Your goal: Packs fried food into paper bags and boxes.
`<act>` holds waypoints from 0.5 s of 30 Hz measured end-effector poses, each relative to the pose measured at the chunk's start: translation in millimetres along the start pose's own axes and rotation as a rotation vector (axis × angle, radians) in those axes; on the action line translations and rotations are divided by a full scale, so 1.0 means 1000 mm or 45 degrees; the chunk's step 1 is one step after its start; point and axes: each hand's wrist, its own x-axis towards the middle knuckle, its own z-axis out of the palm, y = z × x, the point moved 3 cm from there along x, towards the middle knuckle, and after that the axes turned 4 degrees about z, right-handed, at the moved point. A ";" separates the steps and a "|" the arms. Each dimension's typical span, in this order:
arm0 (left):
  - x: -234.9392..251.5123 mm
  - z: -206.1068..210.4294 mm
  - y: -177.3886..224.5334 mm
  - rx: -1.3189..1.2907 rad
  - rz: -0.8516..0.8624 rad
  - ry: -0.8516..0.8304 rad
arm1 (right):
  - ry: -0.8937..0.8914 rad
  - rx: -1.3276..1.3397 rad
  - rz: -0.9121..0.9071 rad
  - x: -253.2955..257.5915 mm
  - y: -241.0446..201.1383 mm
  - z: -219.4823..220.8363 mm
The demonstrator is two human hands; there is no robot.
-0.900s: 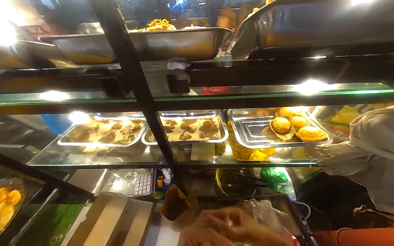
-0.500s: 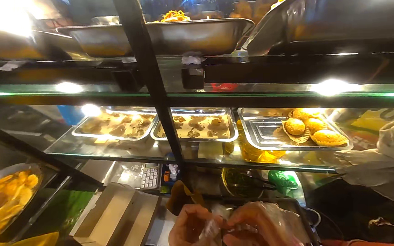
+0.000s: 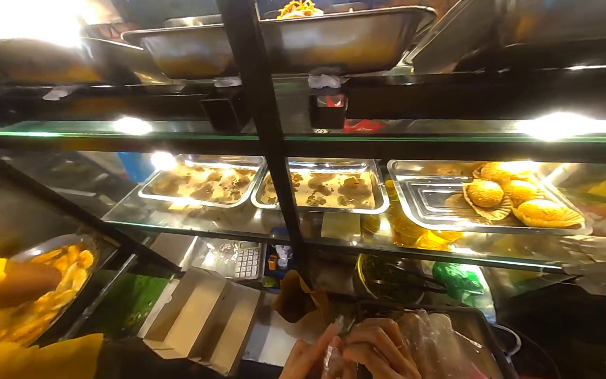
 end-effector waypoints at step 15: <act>0.043 -0.123 -0.021 0.080 0.013 -0.341 | -0.044 0.334 0.583 -0.021 -0.018 0.052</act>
